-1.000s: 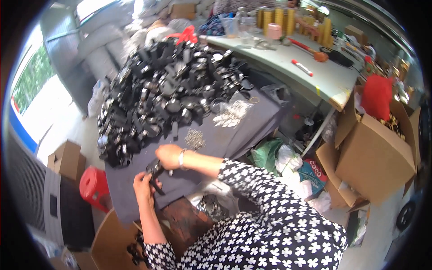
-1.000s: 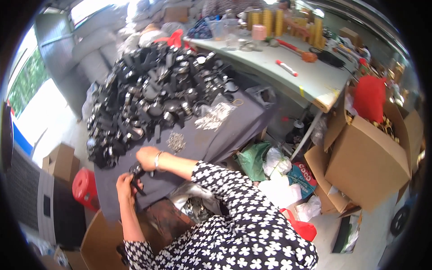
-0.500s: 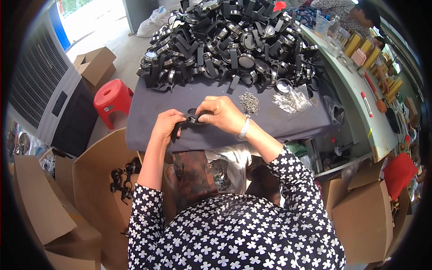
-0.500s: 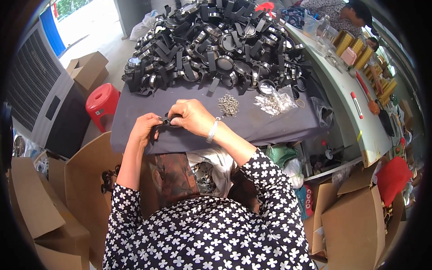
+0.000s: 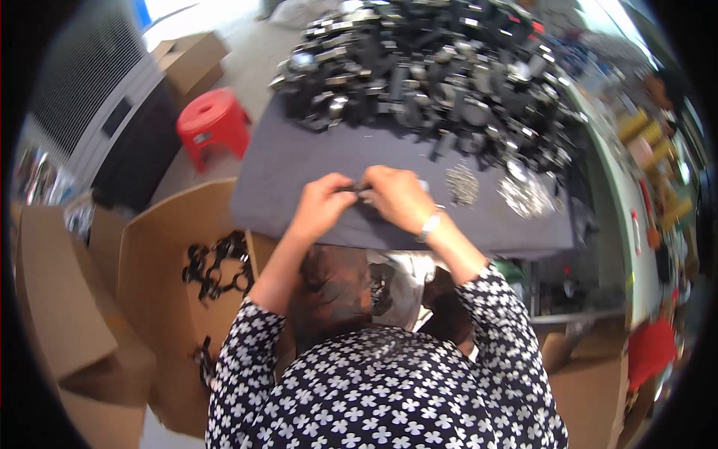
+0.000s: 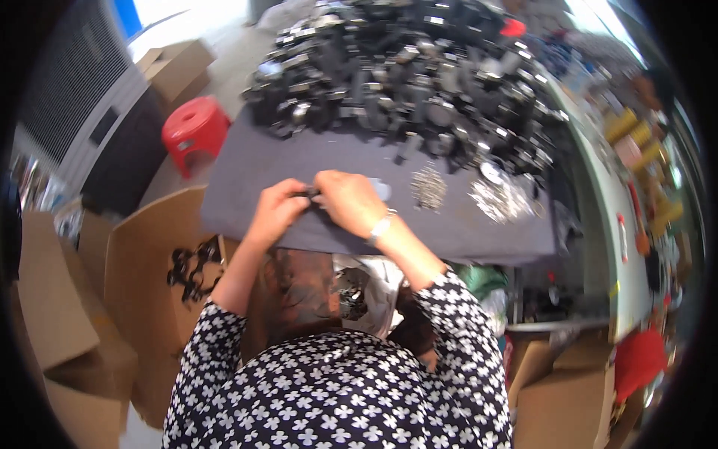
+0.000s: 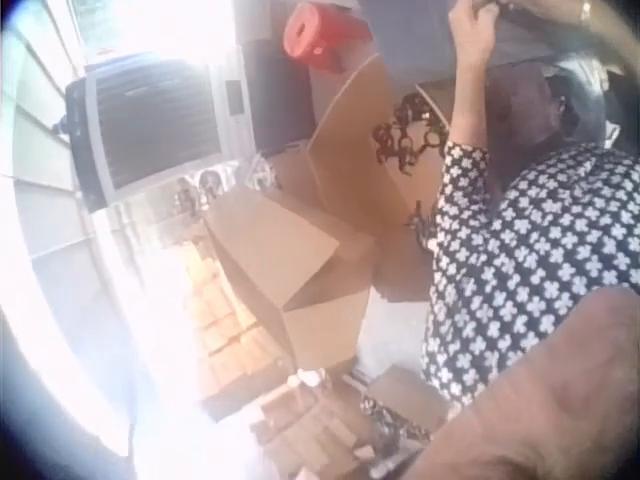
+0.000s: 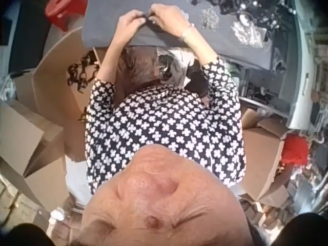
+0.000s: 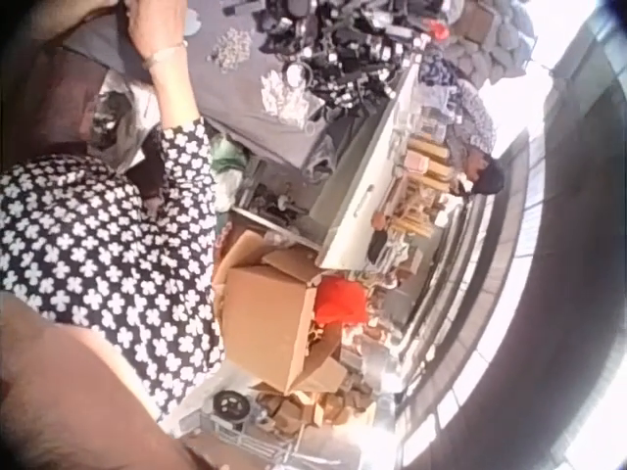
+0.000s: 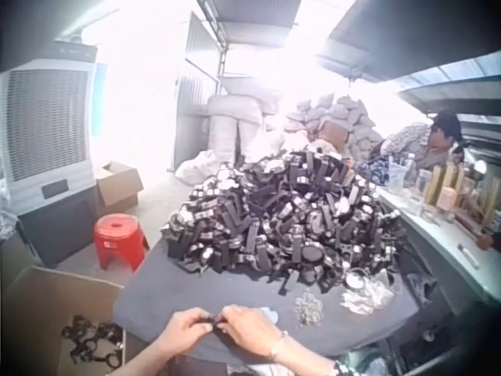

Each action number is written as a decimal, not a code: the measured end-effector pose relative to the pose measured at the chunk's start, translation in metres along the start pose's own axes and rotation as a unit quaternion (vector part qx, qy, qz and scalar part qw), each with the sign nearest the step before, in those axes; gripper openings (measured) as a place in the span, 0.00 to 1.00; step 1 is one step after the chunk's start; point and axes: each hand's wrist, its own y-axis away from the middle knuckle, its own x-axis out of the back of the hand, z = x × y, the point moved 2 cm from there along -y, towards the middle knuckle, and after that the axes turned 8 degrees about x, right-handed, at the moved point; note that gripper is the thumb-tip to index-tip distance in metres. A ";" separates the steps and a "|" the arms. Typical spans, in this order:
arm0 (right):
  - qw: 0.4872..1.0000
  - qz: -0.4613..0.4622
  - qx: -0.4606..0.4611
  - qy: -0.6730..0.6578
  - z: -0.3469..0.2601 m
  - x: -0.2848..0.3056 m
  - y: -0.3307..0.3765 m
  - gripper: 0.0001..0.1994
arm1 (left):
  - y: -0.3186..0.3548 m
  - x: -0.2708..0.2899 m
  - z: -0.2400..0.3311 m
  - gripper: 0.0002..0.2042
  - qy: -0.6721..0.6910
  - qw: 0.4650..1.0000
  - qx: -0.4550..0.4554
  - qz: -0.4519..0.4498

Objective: The person assembles mirrors by picking up small metal clips and mirror housings, attaching the clips and mirror inserts onto the mounts by hand, and placing finished mirrors into a box.

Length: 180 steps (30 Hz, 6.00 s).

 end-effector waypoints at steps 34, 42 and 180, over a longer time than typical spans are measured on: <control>0.912 0.116 -0.264 -0.292 0.048 0.038 0.110 0.05 | 0.410 0.205 -0.237 0.16 -0.395 0.651 0.648 0.022; 0.863 0.252 -0.227 -0.375 0.070 0.058 0.120 0.05 | 0.287 0.182 -0.303 0.18 0.019 0.787 0.546 0.287; 0.971 0.191 0.100 0.099 0.032 -0.008 0.034 0.07 | -0.013 -0.051 -0.010 0.20 0.107 0.993 -0.011 -0.038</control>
